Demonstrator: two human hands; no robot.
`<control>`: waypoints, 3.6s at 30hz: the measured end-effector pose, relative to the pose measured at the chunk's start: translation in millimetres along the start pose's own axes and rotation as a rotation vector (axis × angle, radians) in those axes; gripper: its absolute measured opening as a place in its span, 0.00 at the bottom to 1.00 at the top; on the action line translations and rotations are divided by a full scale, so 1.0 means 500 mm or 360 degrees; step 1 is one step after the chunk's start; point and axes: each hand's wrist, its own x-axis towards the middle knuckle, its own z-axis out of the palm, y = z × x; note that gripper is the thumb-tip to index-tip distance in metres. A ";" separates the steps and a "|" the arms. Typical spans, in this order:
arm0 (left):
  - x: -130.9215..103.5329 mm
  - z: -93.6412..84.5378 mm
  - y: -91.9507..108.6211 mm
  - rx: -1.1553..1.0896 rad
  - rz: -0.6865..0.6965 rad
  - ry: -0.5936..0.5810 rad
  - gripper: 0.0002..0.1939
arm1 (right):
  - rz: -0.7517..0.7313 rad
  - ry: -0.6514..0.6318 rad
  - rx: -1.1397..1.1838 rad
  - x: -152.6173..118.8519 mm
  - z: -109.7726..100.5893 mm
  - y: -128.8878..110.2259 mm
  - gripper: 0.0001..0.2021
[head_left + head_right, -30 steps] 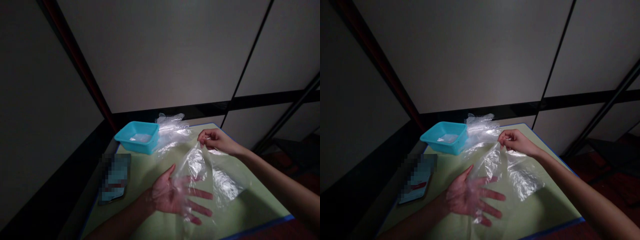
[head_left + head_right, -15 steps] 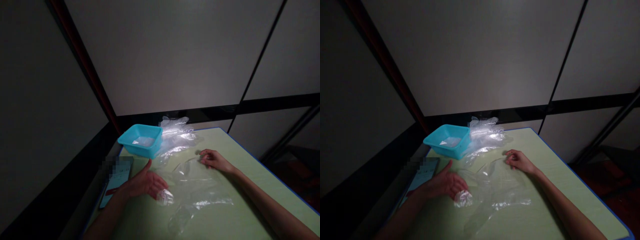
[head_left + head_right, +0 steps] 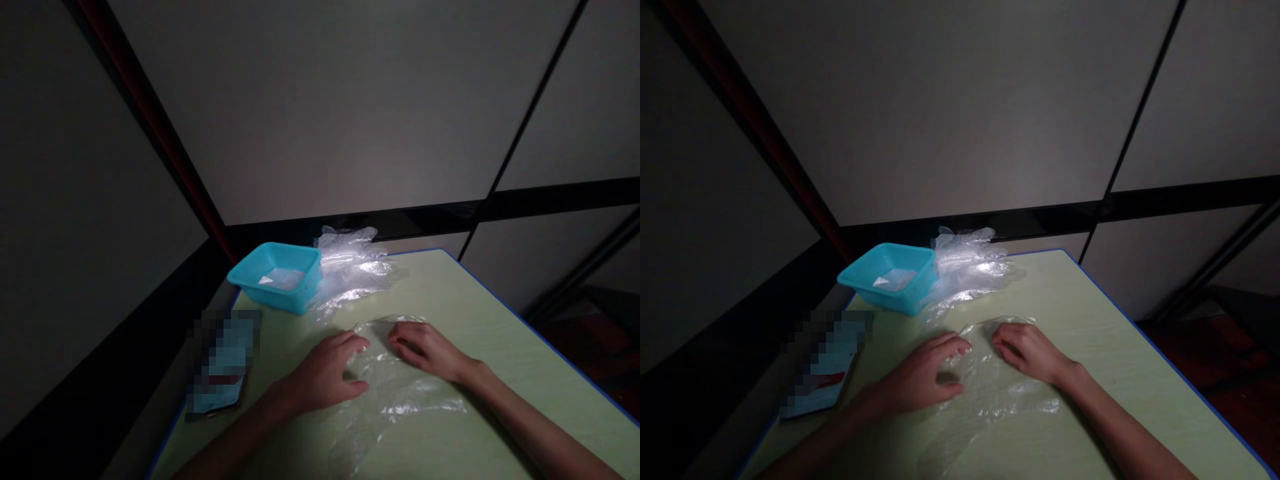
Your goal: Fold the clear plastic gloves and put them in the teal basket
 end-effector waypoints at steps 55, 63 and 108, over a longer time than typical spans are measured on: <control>0.009 0.061 -0.053 0.0157 -0.0043 0.0577 0.11 | 0.0156 0.0151 0.0429 0.019 0.030 0.012 0.19; 0.108 0.027 -0.114 0.0178 -0.0086 0.0598 0.12 | 0.0014 -0.0137 -0.0004 0.023 0.028 -0.014 0.19; 0.069 0.048 -0.024 0.1036 0.0251 0.0108 0.07 | 0.0115 -0.0124 -0.0368 -0.019 -0.044 0.014 0.18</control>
